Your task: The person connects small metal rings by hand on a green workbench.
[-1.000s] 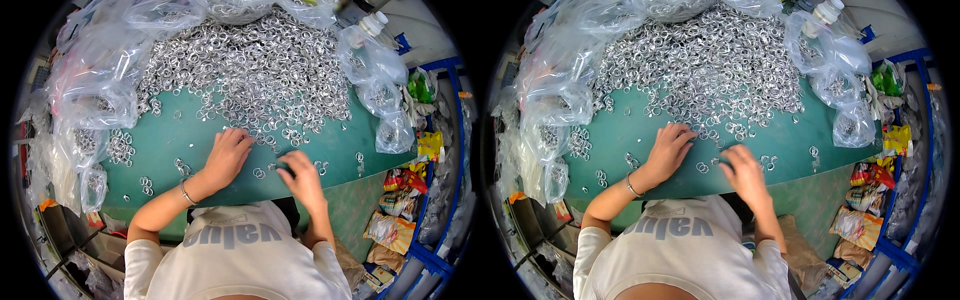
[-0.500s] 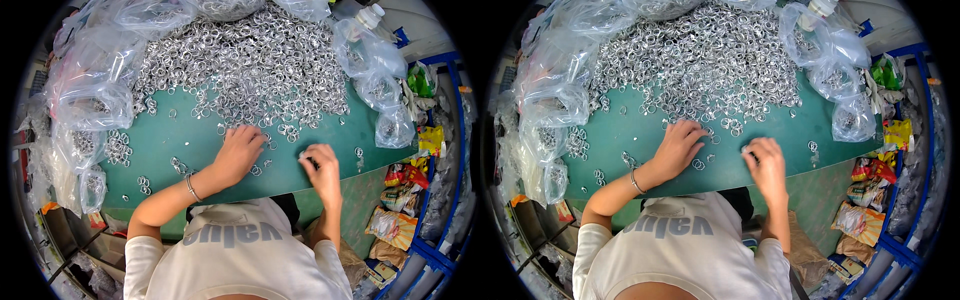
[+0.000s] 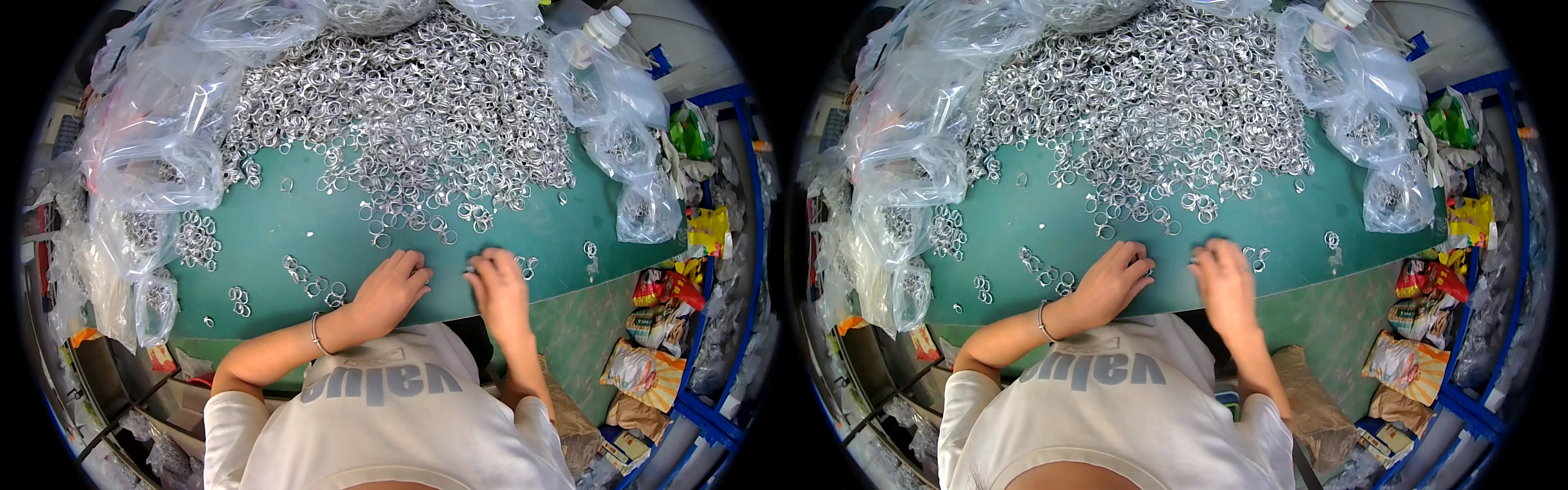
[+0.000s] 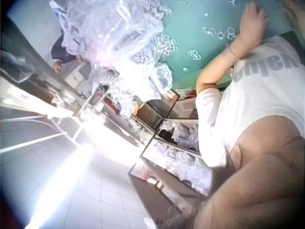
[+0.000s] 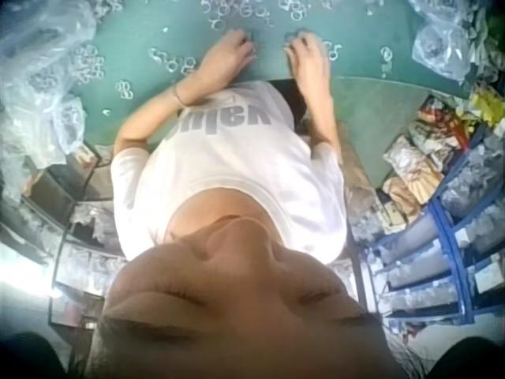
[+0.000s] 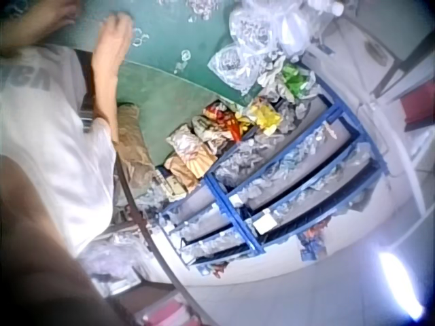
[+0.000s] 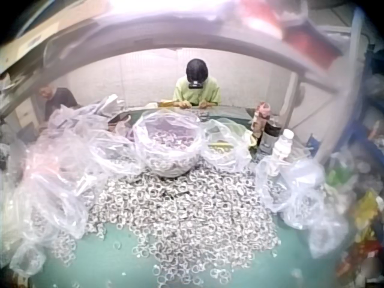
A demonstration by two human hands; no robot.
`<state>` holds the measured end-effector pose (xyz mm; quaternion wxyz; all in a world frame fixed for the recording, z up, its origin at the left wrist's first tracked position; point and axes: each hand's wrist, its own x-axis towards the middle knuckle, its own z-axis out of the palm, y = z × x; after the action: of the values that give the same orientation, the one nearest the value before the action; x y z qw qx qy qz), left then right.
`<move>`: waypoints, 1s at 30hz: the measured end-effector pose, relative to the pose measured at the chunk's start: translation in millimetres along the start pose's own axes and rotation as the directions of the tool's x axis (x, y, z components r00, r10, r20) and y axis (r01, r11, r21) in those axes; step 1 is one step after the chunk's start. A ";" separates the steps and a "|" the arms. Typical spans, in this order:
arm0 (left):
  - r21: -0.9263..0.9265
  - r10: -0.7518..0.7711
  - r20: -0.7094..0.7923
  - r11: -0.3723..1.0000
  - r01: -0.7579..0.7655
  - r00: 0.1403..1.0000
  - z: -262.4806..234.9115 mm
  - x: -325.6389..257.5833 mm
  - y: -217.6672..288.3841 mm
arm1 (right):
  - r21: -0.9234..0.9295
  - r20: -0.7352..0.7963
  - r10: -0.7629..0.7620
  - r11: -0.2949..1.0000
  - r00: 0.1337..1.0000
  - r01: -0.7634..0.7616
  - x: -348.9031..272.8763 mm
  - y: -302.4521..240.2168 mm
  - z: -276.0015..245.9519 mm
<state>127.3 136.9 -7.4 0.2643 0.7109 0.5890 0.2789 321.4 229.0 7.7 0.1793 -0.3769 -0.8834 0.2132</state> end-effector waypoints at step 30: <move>-0.535 -0.408 -0.125 0.795 0.285 0.904 -27.6 58.2 -19.9 | 0.729 0.120 0.368 0.598 0.922 -0.333 64.8 34.7 -17.5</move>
<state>102.8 198.8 3.0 0.4164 0.4578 0.6430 0.4512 308.0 303.0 14.8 0.2894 -0.4423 -0.6256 0.5739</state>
